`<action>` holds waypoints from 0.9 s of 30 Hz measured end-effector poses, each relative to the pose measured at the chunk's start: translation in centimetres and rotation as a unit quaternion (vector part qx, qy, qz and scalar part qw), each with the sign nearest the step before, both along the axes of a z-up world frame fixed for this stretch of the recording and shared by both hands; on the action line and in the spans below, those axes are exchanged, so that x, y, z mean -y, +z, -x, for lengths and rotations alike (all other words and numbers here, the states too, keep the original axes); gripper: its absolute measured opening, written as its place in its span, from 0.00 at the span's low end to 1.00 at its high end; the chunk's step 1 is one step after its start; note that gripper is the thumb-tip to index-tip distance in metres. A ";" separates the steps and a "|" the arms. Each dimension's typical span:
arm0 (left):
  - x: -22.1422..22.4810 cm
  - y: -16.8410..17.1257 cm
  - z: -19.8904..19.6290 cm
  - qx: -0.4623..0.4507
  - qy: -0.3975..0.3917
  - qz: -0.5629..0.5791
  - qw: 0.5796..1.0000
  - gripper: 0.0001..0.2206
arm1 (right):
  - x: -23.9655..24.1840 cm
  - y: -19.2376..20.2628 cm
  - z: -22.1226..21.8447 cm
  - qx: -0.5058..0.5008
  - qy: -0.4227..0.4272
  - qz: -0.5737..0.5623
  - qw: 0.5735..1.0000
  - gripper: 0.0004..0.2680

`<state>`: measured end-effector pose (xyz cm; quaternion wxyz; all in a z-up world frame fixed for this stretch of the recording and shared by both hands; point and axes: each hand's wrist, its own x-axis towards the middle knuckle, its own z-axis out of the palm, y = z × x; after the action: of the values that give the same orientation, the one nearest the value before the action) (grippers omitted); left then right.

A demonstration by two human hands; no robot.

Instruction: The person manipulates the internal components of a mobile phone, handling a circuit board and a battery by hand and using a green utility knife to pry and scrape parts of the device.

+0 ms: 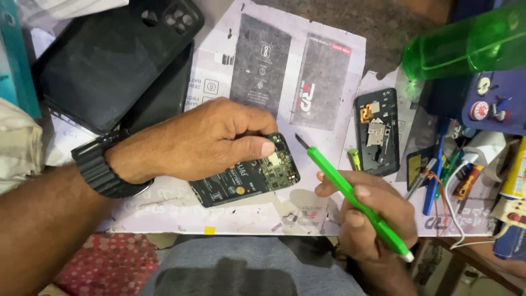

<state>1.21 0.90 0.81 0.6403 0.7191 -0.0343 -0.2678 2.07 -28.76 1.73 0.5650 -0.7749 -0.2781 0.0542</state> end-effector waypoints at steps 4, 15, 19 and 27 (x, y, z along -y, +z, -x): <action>0.0 0.2 -0.2 -0.045 -0.003 0.048 0.998 0.10 | -0.3 0.3 -1.0 0.037 0.090 -0.014 0.995 0.08; 0.3 -0.4 0.1 -0.016 0.038 0.045 0.998 0.11 | -0.6 0.0 -1.4 0.060 0.121 -0.003 0.991 0.10; 0.4 -1.0 0.3 0.018 0.035 0.048 0.998 0.10 | -1.4 -0.6 -1.2 0.053 0.095 -0.036 0.993 0.09; 0.3 -1.3 0.6 0.069 0.020 0.077 0.994 0.12 | -0.3 -0.9 -0.4 -0.061 0.049 -0.012 0.997 0.09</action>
<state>0.56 0.62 -0.47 0.6953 0.6848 -0.0851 -0.2011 2.50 -28.50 0.86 0.5872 -0.7485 -0.2815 0.1254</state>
